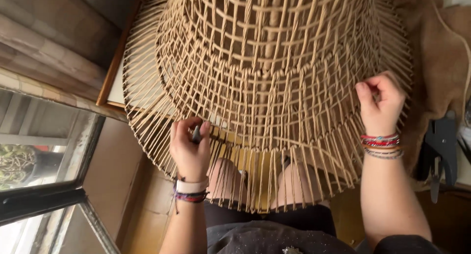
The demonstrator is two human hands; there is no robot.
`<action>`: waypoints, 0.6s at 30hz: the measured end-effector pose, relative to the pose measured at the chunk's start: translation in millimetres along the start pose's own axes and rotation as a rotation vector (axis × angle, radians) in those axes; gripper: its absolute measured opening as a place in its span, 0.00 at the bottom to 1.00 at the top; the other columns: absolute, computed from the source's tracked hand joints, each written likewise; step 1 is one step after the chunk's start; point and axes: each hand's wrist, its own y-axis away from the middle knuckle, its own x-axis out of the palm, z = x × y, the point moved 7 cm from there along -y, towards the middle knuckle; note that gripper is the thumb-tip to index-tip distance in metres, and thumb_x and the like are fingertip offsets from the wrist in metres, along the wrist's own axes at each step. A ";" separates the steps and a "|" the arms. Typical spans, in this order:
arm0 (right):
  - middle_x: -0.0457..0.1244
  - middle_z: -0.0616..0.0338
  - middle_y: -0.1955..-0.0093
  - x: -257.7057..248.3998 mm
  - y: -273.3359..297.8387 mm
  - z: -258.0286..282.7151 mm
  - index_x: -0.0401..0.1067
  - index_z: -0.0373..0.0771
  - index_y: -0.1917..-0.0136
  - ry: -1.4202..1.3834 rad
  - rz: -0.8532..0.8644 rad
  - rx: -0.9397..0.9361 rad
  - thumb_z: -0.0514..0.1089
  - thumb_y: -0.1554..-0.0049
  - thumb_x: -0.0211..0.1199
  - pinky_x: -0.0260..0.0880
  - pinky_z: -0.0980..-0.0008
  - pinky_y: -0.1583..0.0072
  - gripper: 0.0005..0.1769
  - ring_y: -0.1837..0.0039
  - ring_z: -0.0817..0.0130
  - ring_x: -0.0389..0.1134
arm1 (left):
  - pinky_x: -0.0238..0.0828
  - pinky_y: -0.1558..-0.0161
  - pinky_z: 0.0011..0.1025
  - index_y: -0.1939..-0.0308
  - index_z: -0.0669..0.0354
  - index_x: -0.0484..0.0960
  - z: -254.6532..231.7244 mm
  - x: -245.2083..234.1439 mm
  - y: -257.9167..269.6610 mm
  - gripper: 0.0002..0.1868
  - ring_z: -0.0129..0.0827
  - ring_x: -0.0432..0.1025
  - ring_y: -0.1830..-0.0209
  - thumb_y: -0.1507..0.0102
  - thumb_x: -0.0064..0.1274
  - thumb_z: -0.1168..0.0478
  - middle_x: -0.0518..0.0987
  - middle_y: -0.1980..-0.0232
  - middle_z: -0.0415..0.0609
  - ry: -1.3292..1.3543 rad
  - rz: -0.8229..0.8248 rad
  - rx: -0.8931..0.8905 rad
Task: Weaving wicker strips into a lampshade frame and trimming them with snips
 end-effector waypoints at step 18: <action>0.49 0.54 0.70 11.7 -19.3 12.7 0.58 0.31 0.72 -0.104 -0.056 -0.015 0.40 0.28 0.59 0.43 0.61 0.56 0.31 0.63 0.63 0.48 | 0.67 0.82 0.13 0.59 0.60 0.81 -11.4 8.1 15.0 0.11 0.20 0.70 0.77 0.33 0.58 0.55 0.78 0.62 0.47 -0.218 -0.223 0.181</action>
